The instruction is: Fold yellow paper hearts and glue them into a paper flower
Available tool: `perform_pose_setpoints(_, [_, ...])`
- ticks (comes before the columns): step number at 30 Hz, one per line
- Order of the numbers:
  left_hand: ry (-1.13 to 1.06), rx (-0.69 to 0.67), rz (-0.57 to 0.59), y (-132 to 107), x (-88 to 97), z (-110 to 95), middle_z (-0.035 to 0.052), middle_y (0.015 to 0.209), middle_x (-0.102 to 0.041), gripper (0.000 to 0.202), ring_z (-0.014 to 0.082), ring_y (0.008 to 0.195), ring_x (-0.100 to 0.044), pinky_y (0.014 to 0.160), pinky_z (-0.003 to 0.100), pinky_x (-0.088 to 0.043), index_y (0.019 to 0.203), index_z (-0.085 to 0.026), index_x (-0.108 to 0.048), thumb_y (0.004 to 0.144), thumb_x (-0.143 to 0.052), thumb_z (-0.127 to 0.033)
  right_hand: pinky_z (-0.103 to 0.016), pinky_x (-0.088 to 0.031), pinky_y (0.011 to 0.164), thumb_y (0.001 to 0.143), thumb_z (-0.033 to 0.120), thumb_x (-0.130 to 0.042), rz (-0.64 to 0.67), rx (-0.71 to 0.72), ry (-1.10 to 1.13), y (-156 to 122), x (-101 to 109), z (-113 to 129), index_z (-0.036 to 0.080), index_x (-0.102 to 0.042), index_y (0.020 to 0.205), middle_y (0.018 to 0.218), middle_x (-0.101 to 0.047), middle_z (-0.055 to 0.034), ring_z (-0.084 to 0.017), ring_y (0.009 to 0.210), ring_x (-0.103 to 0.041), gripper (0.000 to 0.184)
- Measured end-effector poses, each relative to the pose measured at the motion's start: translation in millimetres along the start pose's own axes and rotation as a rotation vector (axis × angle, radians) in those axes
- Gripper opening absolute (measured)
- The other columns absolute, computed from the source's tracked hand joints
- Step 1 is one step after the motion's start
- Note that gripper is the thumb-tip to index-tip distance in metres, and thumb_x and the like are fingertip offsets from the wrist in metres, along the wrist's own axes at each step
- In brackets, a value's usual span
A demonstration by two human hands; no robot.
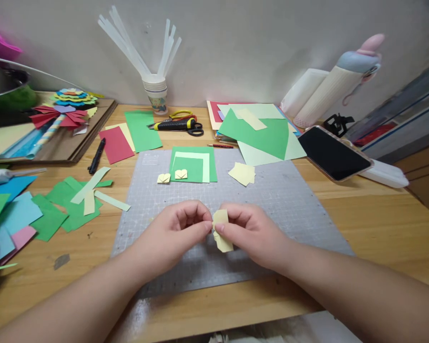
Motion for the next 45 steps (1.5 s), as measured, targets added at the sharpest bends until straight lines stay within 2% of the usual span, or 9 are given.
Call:
perform_pose_setpoints(7, [0.168, -0.069, -0.031, -2.9, 1.0, -1.2, -0.0041, 0.062, -0.046, 0.015, 0.0116, 0.061, -0.041, 0.056, 0.025, -0.031, 0.069, -0.019, -0.052, 0.08, -0.057, -0.026, -0.022, -0.033, 0.053, 0.081, 0.028, -0.056, 0.023, -0.041, -0.086, -0.3, -2.4, -4.1, 0.018, -0.047, 0.063, 0.059, -0.047, 0.0038, -0.01, 0.057, -0.041, 0.023])
perform_pose_setpoints(13, [0.143, -0.04, -0.054, -1.5, 4.2, -1.5, -0.0014, 0.07, -0.054, 0.013, 0.0142, 0.068, -0.049, 0.063, 0.027, -0.038, 0.077, -0.018, -0.057, 0.081, -0.056, -0.03, -0.022, -0.034, 0.054, 0.083, 0.025, -0.053, -0.027, -0.004, -0.064, -0.1, 2.9, -2.5, 0.018, -0.049, 0.063, 0.059, -0.05, 0.0041, -0.009, 0.056, -0.043, 0.021])
perform_pose_setpoints(23, [0.254, -0.049, -0.089, -3.1, 4.5, -3.2, -0.0034, 0.062, -0.051, 0.013, 0.0114, 0.06, -0.044, 0.055, 0.024, -0.035, 0.07, -0.017, -0.055, 0.078, -0.056, -0.027, -0.023, -0.034, 0.053, 0.085, 0.026, -0.05, -0.006, -0.007, -0.185, -2.1, -0.6, -2.5, 0.019, -0.047, 0.065, 0.059, -0.047, 0.0036, -0.01, 0.056, -0.044, 0.022])
perform_pose_setpoints(30, [0.531, -0.154, -0.216, -9.4, 5.5, -13.4, -0.005, 0.056, -0.051, 0.011, 0.01, 0.053, -0.045, 0.049, 0.022, -0.033, 0.062, -0.018, -0.054, 0.074, -0.054, -0.02, -0.021, -0.033, 0.053, 0.083, 0.016, -0.051, -0.071, 0.19, -0.493, -7.9, -2.6, 8.2, 0.018, -0.046, 0.061, 0.057, -0.047, 0.0048, -0.008, 0.055, -0.042, 0.022])
perform_pose_setpoints(34, [0.583, -0.233, -0.214, -12.0, 2.6, -17.1, -0.005, 0.057, -0.052, 0.012, 0.0098, 0.054, -0.046, 0.05, 0.022, -0.034, 0.063, -0.018, -0.054, 0.075, -0.054, -0.02, -0.021, -0.032, 0.053, 0.083, 0.015, -0.05, -0.064, 0.232, -0.503, -8.5, -3.5, 11.0, 0.018, -0.043, 0.06, 0.057, -0.044, 0.0052, -0.008, 0.055, -0.041, 0.024])
perform_pose_setpoints(37, [0.552, -0.279, -0.241, -14.8, 4.0, -22.6, -0.0042, 0.061, -0.054, 0.01, 0.0104, 0.058, -0.048, 0.052, 0.022, -0.035, 0.068, -0.019, -0.058, 0.078, -0.054, -0.02, -0.021, -0.035, 0.054, 0.084, 0.016, -0.048, -0.076, 0.194, -0.442, -7.0, 0.3, 11.2, 0.018, -0.046, 0.061, 0.059, -0.046, 0.0042, -0.008, 0.057, -0.043, 0.023])
perform_pose_setpoints(39, [0.487, -0.258, -0.257, -15.7, 6.2, -23.7, -0.0034, 0.064, -0.056, 0.009, 0.0111, 0.061, -0.049, 0.054, 0.022, -0.036, 0.07, -0.019, -0.059, 0.078, -0.056, -0.021, -0.022, -0.036, 0.056, 0.085, 0.018, -0.049, -0.089, 0.181, -0.411, -6.8, 2.4, 12.1, 0.018, -0.049, 0.063, 0.061, -0.05, 0.0033, -0.009, 0.059, -0.045, 0.022])
perform_pose_setpoints(41, [0.349, -0.191, -0.235, -14.2, 7.3, -20.1, -0.0026, 0.066, -0.058, 0.01, 0.0116, 0.064, -0.051, 0.057, 0.023, -0.038, 0.071, -0.018, -0.06, 0.079, -0.057, -0.023, -0.022, -0.037, 0.056, 0.085, 0.019, -0.05, -0.098, 0.16, -0.364, -6.8, 4.2, 11.3, 0.018, -0.051, 0.064, 0.061, -0.052, 0.0029, -0.009, 0.059, -0.047, 0.021])
perform_pose_setpoints(45, [-0.011, -0.037, -0.112, -7.3, 5.2, -6.9, -0.0031, 0.065, -0.059, 0.014, 0.0097, 0.061, -0.051, 0.059, 0.022, -0.04, 0.072, -0.016, -0.064, 0.078, -0.064, -0.03, -0.022, -0.039, 0.053, 0.088, 0.026, -0.052, -0.057, 0.074, -0.154, -5.3, 3.9, 2.6, 0.018, -0.053, 0.068, 0.063, -0.055, 0.0015, -0.01, 0.058, -0.049, 0.022])
Point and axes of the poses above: each hand's wrist, its own y-axis towards the middle knuckle, its own x-axis out of the back of the hand, z = x × y, the point moved 8 cm from there along y, towards the middle knuckle
